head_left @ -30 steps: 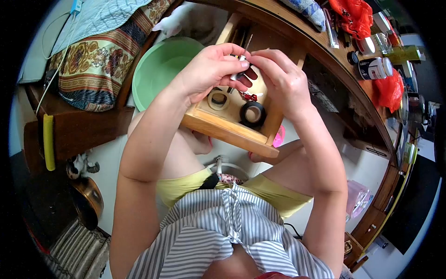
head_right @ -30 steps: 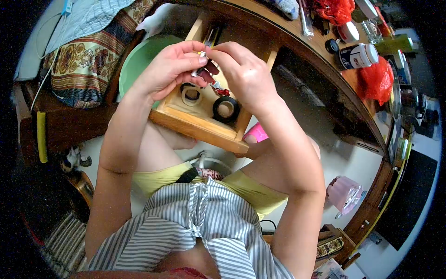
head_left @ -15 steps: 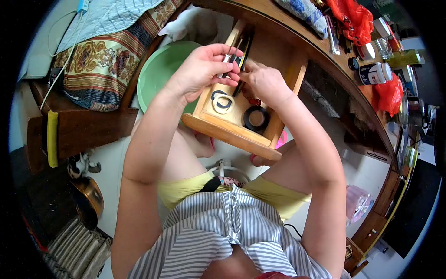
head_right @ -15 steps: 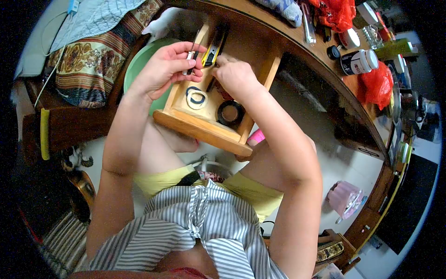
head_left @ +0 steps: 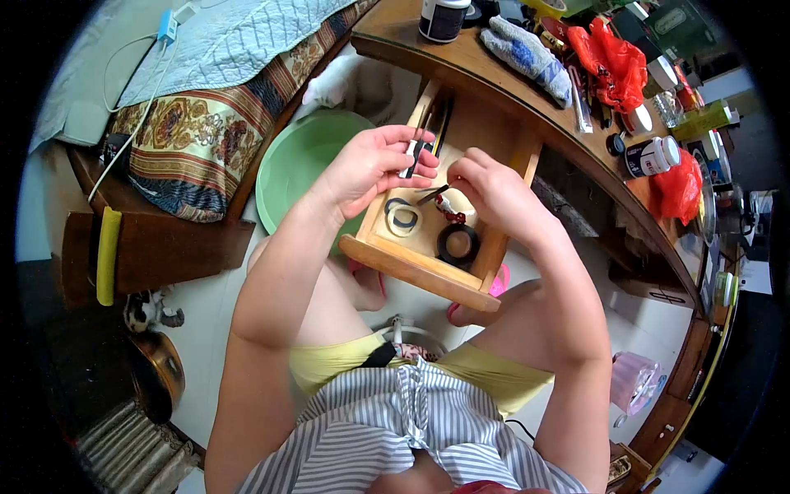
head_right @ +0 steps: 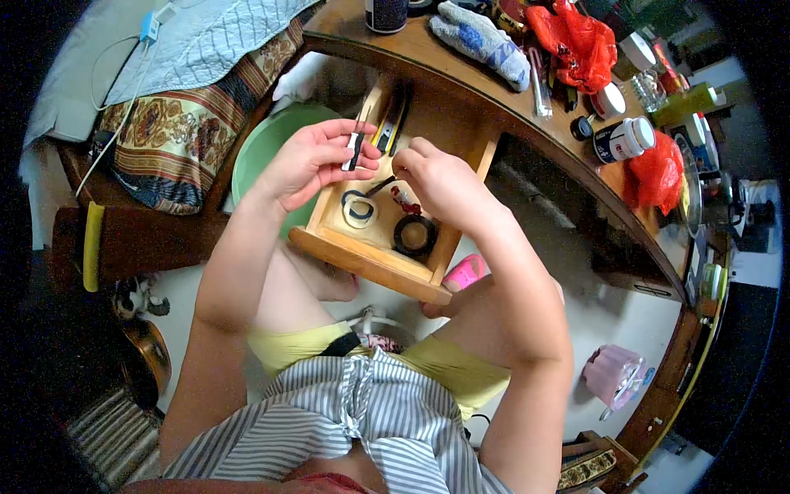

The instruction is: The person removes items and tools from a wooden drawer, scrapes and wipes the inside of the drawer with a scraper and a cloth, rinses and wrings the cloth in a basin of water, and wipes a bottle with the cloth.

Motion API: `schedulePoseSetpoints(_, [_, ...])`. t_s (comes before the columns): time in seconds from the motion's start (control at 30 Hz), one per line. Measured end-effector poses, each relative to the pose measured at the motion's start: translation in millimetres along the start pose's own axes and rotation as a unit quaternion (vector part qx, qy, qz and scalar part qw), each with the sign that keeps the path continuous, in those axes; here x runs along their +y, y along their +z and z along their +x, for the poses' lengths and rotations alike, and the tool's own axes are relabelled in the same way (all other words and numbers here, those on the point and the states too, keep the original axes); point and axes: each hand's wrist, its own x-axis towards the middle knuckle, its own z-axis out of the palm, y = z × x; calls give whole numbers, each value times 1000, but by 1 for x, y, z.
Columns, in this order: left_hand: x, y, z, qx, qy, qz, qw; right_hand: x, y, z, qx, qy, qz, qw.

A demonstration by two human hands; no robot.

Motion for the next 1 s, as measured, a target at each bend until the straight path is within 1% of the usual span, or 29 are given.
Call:
schedulePoseSetpoints(0.07, [-3,1,2,5,6,3,1000,-9,-17,-3,50,-16,116,992])
schedulePoseSetpoints(0.1, [-6,2,3,4,8,1,1000,-13,-22,-3,70,-5,156,985])
schedulePoseSetpoints(0.17, [-9,8,6,-18,-6,-25,1000,-13,-23,-4,85,26,141,986])
schedulePoseSetpoints(0.23, [-11,20,6,-12,-11,-5,1000,-8,-21,-4,111,41,127,985])
schedulePoseSetpoints(0.27, [-12,26,6,-8,-11,6,1000,-6,-19,-5,116,74,197,971])
schedulePoseSetpoints(0.33, [-14,35,6,-22,9,-5,1000,-3,-17,-3,121,132,335,925])
schedulePoseSetpoints(0.37, [-15,38,7,-26,20,-14,999,-3,-16,-3,136,115,476,861])
schedulePoseSetpoints(0.47, [-13,48,5,-34,27,-16,999,2,-20,-8,135,132,550,814])
schedulePoseSetpoints(0.53, [-13,54,4,-34,21,-8,999,1,-21,-13,141,159,567,796])
schedulePoseSetpoints(0.6, [-15,59,5,-36,23,3,999,-1,-24,-17,145,174,564,794])
schedulePoseSetpoints(0.7, [-16,66,8,-36,14,7,999,4,-18,-21,182,165,574,781])
schedulePoseSetpoints(0.8, [-19,69,11,-38,12,9,999,4,-17,-24,206,175,586,764])
schedulePoseSetpoints(0.87, [-20,72,13,-36,12,9,999,6,-16,-25,218,173,578,768])
schedulePoseSetpoints(1.0, [-20,74,11,-45,-17,-10,999,5,-20,-27,224,187,574,765])
